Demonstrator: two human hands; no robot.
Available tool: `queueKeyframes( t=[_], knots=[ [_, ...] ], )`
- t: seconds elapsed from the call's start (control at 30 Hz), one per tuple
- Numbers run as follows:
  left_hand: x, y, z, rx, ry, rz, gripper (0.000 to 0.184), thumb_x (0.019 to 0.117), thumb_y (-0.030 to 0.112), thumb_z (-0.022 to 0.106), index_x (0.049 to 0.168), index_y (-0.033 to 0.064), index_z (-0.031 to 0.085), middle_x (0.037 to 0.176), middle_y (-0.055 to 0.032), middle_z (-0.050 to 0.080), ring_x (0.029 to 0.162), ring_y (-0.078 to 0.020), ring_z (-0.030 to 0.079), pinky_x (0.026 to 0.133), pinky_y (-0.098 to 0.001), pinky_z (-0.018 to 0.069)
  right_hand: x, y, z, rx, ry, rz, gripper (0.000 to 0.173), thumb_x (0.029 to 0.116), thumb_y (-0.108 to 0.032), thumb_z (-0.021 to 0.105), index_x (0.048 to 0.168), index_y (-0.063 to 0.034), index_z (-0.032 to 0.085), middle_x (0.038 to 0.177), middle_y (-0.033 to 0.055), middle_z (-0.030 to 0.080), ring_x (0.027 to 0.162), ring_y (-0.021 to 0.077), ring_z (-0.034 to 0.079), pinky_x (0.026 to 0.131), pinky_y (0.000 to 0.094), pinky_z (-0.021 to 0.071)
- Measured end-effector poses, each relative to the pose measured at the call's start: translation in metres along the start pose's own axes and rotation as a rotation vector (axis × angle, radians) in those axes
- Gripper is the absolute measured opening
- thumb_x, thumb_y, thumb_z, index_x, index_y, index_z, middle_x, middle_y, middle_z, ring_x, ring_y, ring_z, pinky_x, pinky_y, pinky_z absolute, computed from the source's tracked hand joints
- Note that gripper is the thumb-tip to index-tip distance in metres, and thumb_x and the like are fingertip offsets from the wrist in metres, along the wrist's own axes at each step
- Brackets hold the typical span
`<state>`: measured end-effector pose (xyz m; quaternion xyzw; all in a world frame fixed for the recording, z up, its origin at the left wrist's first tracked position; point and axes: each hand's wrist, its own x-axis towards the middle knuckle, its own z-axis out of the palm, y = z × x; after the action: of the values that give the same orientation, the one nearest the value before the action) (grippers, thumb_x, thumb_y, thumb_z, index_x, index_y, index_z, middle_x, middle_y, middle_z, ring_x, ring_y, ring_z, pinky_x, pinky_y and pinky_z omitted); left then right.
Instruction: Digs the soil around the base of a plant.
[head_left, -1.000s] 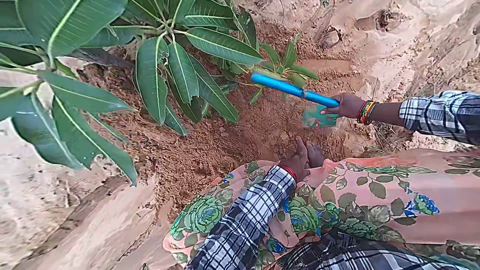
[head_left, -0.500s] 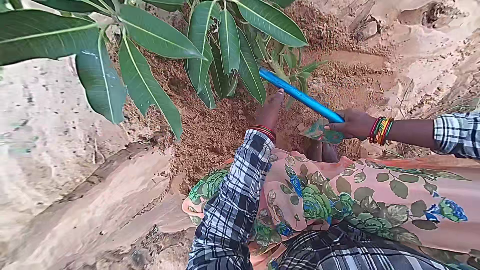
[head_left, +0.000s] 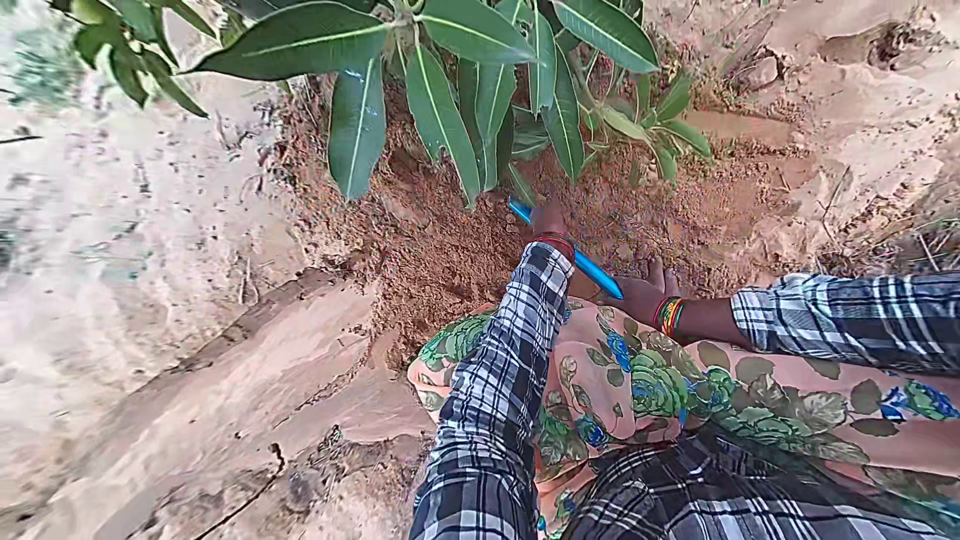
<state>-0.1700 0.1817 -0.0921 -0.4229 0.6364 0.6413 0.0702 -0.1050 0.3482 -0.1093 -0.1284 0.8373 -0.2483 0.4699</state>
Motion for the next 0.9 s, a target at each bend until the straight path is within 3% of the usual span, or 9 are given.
queueKeyframes(
  t=[0.1,0.23,0.37,0.43,0.5,0.57,0.7,0.83,0.9],
  knots=[
    [0.013,-0.009,-0.003,0.096,-0.013,0.028,0.050,0.1093,0.021,0.049,0.153,-0.0019,0.039,0.152,-0.0262,0.045,0.138,-0.0361,0.048,0.110,-0.0537,0.0432,0.016,-0.004,0.017,-0.004,-0.041,0.075,0.050,0.1065,-0.038,0.057,0.131,0.0052,0.055,0.127,0.0294,0.062,0.122,0.0432,0.061,0.103,0.0584,0.0456],
    [0.026,-0.015,-0.005,0.147,0.006,0.046,0.051,0.1076,0.011,0.051,0.155,-0.0029,0.035,0.153,-0.0264,0.045,0.139,-0.0343,0.048,0.113,-0.0473,0.0420,0.069,0.031,0.057,-0.068,0.119,0.004,0.057,0.1030,-0.049,0.056,0.131,0.0010,0.058,0.121,0.0277,0.067,0.114,0.0450,0.066,0.094,0.0632,0.0504],
    [0.039,-0.027,-0.001,-0.017,0.138,0.061,0.050,0.1053,0.003,0.048,0.154,0.0023,0.039,0.136,-0.0233,0.056,0.108,-0.0280,0.059,0.090,-0.0417,0.0507,0.027,-0.004,0.033,-0.067,0.069,0.063,0.051,0.1083,-0.036,0.051,0.141,0.0028,0.052,0.132,0.0292,0.063,0.124,0.0447,0.062,0.102,0.0610,0.0475],
    [0.039,-0.030,-0.006,0.045,0.126,0.075,0.040,0.1112,0.014,0.041,0.148,0.0005,0.047,0.138,-0.0233,0.057,0.119,-0.0306,0.059,0.100,-0.0471,0.0492,0.016,-0.009,0.028,-0.115,-0.031,0.065,0.052,0.1123,-0.034,0.042,0.150,0.0023,0.041,0.143,0.0279,0.056,0.133,0.0417,0.056,0.109,0.0570,0.0431],
    [0.029,-0.019,-0.014,0.046,0.121,0.064,0.040,0.1137,0.020,0.035,0.145,0.0012,0.050,0.132,-0.0201,0.059,0.115,-0.0273,0.058,0.101,-0.0451,0.0463,0.050,0.036,0.070,-0.190,0.447,-0.285,0.053,0.1086,-0.039,0.045,0.131,0.0070,0.060,0.107,0.0289,0.072,0.096,0.0428,0.073,0.081,0.0553,0.0564],
    [0.015,-0.007,-0.023,-0.007,0.155,0.087,0.041,0.1142,0.027,0.034,0.138,0.0006,0.054,0.119,-0.0169,0.060,0.100,-0.0231,0.057,0.092,-0.0419,0.0481,0.052,0.009,0.036,-0.115,0.051,-0.052,0.057,0.1119,-0.039,0.042,0.154,-0.0012,0.038,0.140,0.0273,0.058,0.131,0.0429,0.057,0.110,0.0571,0.0426],
    [-0.033,0.037,-0.049,-0.229,0.314,0.326,0.034,0.1104,0.022,0.042,0.138,0.0048,0.053,0.112,-0.0132,0.059,0.088,-0.0182,0.058,0.078,-0.0381,0.0522,0.075,-0.023,0.018,-0.037,0.303,-0.320,0.050,0.1060,-0.034,0.058,0.137,0.0043,0.054,0.111,0.0288,0.068,0.103,0.0462,0.068,0.091,0.0631,0.0526],
    [-0.040,0.060,-0.068,-0.029,0.395,0.434,0.058,0.1015,-0.004,0.050,0.157,0.0095,0.041,0.152,-0.0175,0.050,0.134,-0.0250,0.053,0.109,-0.0415,0.0459,0.067,-0.074,0.008,0.036,0.310,-0.363,0.047,0.1068,-0.032,0.057,0.135,0.0054,0.053,0.111,0.0300,0.068,0.104,0.0468,0.068,0.091,0.0623,0.0518],
    [-0.008,0.052,-0.075,0.306,0.373,0.335,0.047,0.1030,0.006,0.057,0.150,0.0028,0.049,0.146,-0.0251,0.055,0.136,-0.0374,0.054,0.112,-0.0537,0.0438,0.054,-0.081,0.018,0.070,0.201,-0.216,0.046,0.1070,-0.024,0.055,0.144,0.0028,0.049,0.124,0.0324,0.064,0.117,0.0487,0.064,0.099,0.0636,0.0483]
  ],
)
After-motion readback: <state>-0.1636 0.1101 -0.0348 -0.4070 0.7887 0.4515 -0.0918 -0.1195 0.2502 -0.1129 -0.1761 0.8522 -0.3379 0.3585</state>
